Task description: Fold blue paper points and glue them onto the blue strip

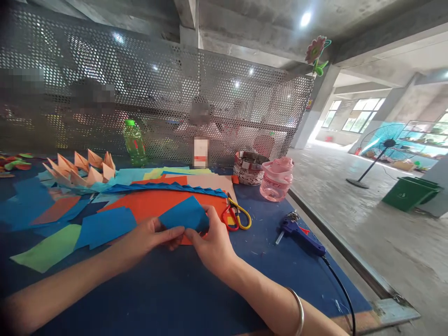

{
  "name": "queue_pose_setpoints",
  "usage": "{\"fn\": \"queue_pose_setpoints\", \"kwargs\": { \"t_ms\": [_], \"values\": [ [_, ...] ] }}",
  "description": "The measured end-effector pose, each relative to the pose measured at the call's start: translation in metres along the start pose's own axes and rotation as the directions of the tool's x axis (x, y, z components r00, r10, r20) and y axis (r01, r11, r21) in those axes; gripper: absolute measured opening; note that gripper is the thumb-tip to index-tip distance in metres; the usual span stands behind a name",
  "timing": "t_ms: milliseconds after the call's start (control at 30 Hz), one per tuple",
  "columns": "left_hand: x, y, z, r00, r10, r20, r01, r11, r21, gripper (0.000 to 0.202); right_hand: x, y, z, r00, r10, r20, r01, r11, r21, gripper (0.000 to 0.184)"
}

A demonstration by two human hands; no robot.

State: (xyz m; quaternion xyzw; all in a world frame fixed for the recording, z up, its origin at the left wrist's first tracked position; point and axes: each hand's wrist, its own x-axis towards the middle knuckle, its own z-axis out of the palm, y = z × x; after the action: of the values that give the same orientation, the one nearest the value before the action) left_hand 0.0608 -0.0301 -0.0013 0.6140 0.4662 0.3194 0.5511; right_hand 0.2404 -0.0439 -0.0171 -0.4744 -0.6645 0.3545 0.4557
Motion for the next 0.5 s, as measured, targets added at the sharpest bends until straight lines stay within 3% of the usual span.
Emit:
{"fn": "queue_pose_setpoints", "kwargs": {
  "t_ms": [233, 500],
  "values": [
    [-0.007, 0.009, 0.006, 0.991, 0.023, -0.13, -0.009, 0.995, 0.102, 0.032, -0.001, -0.002, -0.001, 0.999, -0.008, 0.052, 0.005, 0.999, 0.053, 0.036],
    [-0.006, 0.005, 0.004, 0.981, 0.037, -0.189, -0.011, 0.991, 0.136, 0.032, -0.001, -0.006, -0.003, 0.998, 0.049, 0.034, -0.052, 0.995, 0.089, 0.043]
  ]
}}
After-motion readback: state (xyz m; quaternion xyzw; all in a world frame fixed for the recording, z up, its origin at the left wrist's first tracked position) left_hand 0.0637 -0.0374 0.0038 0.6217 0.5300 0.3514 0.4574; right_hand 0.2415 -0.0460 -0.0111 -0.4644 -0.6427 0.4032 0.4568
